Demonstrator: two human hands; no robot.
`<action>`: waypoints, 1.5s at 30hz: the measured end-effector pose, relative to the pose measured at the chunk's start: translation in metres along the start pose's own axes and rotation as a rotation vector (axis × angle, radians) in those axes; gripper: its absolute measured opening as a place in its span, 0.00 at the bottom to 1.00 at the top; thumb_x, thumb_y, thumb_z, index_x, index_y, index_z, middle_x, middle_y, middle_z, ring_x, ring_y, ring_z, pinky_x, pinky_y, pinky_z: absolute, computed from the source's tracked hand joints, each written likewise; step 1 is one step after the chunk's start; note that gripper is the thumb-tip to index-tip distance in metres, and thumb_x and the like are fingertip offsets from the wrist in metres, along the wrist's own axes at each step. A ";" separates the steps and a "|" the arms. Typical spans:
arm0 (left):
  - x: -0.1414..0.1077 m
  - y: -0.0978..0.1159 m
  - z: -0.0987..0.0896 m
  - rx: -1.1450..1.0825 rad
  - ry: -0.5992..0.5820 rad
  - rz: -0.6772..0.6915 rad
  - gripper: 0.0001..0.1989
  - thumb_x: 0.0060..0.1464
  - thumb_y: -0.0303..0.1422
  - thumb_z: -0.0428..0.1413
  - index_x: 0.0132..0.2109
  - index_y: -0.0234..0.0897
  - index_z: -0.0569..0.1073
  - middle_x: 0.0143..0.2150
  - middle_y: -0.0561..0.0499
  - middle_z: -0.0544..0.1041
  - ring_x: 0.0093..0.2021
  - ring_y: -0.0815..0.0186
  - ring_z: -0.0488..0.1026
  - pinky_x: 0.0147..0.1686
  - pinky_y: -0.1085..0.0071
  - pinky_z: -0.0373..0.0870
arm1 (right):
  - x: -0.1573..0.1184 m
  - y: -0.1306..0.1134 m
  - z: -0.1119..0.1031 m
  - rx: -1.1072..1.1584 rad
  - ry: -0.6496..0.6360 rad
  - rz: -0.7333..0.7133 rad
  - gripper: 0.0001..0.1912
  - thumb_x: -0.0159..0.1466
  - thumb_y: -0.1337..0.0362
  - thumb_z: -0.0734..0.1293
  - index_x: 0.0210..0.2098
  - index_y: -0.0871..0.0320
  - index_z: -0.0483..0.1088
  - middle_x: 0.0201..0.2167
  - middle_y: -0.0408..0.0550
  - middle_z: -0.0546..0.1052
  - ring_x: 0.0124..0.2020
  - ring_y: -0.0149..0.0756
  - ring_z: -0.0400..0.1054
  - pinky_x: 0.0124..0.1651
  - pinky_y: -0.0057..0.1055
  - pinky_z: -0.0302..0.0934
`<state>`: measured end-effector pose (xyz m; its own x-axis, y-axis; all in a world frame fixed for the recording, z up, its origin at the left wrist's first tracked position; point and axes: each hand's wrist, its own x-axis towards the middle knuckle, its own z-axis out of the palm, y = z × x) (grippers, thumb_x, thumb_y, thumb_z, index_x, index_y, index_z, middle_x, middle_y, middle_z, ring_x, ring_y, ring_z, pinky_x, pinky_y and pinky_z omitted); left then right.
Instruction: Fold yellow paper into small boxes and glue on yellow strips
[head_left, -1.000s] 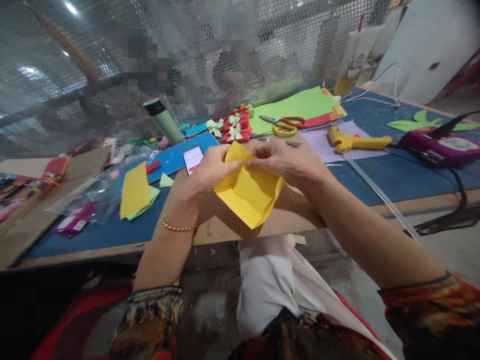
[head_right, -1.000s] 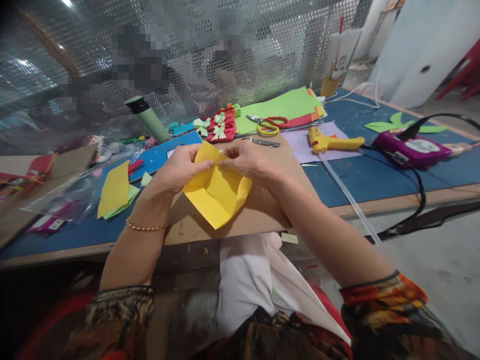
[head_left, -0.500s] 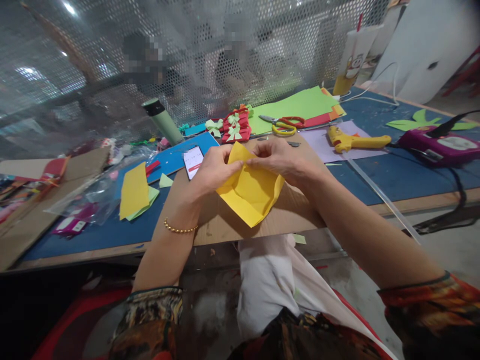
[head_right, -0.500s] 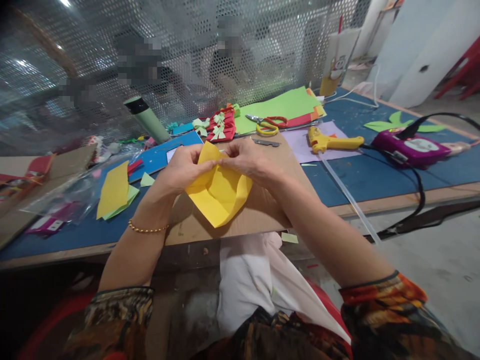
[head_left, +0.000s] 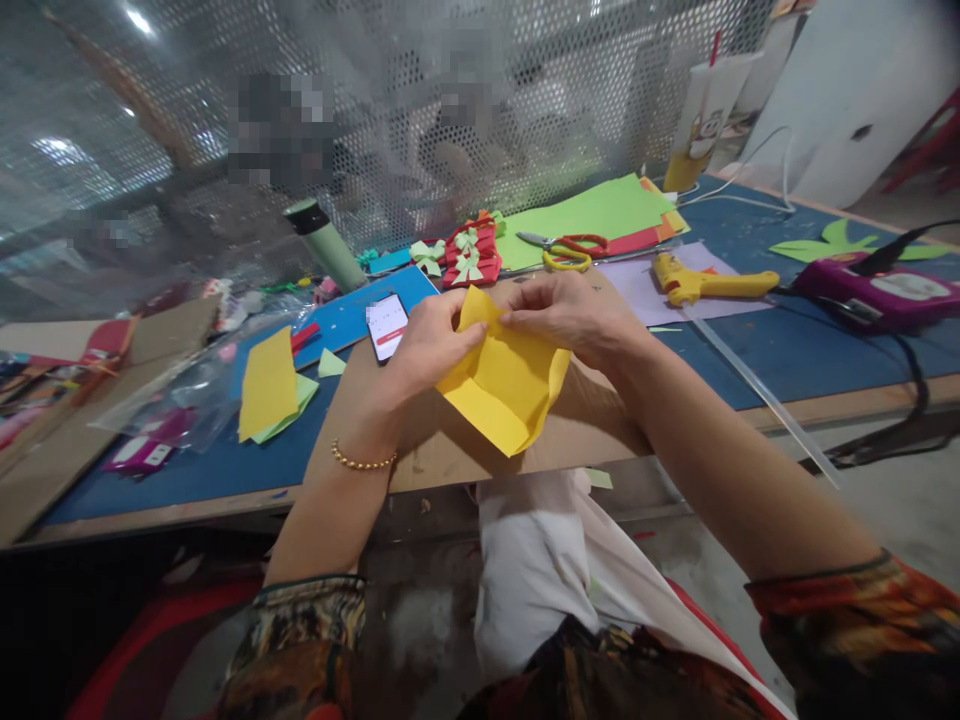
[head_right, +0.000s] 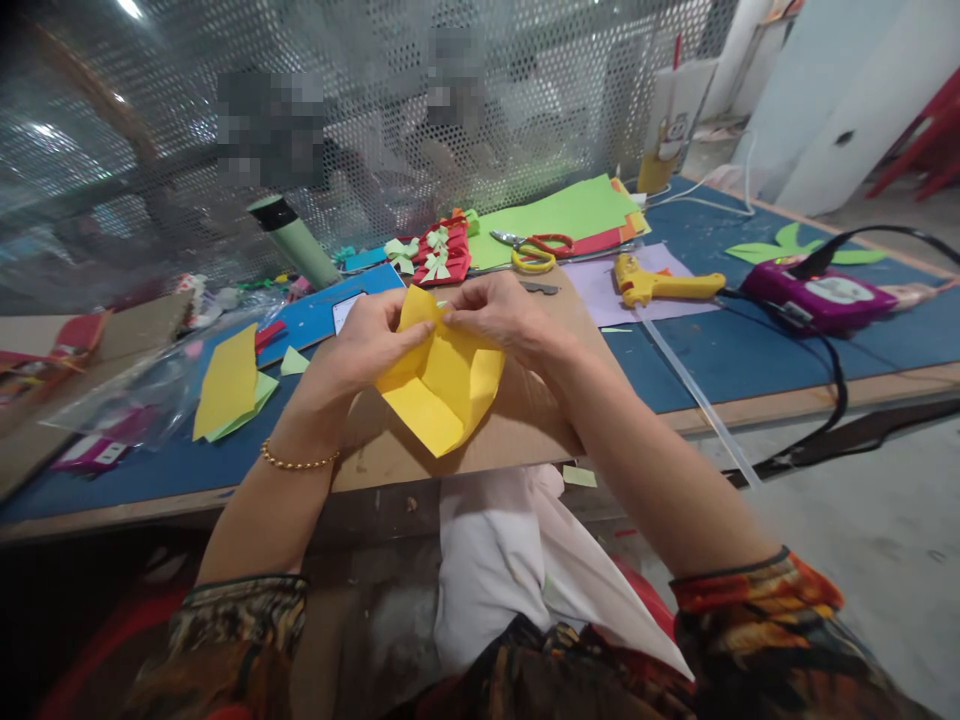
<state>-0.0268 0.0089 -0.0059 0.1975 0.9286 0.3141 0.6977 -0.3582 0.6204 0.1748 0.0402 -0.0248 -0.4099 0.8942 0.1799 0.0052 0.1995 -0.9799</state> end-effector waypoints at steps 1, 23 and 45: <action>0.000 -0.001 0.001 0.027 0.014 0.012 0.08 0.54 0.34 0.57 0.39 0.37 0.77 0.41 0.47 0.83 0.40 0.61 0.75 0.35 0.69 0.69 | 0.000 -0.001 0.000 -0.003 -0.002 -0.004 0.07 0.54 0.66 0.77 0.24 0.57 0.76 0.25 0.44 0.78 0.27 0.31 0.69 0.28 0.27 0.63; -0.002 0.006 0.000 0.212 -0.009 0.181 0.07 0.56 0.32 0.55 0.40 0.37 0.76 0.41 0.48 0.84 0.39 0.61 0.77 0.38 0.66 0.69 | 0.001 -0.003 0.003 -0.001 0.034 -0.035 0.09 0.55 0.75 0.77 0.26 0.59 0.75 0.25 0.41 0.76 0.26 0.29 0.67 0.33 0.28 0.62; -0.004 0.010 -0.001 0.258 -0.084 0.191 0.08 0.60 0.32 0.57 0.34 0.36 0.78 0.32 0.52 0.79 0.32 0.66 0.70 0.33 0.68 0.62 | 0.002 0.003 0.000 -0.116 -0.010 -0.114 0.09 0.59 0.70 0.79 0.29 0.59 0.75 0.27 0.42 0.77 0.28 0.29 0.68 0.32 0.28 0.61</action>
<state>-0.0216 0.0017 -0.0005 0.3904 0.8555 0.3402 0.7919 -0.5005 0.3498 0.1741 0.0428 -0.0271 -0.4232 0.8590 0.2880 0.0634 0.3451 -0.9364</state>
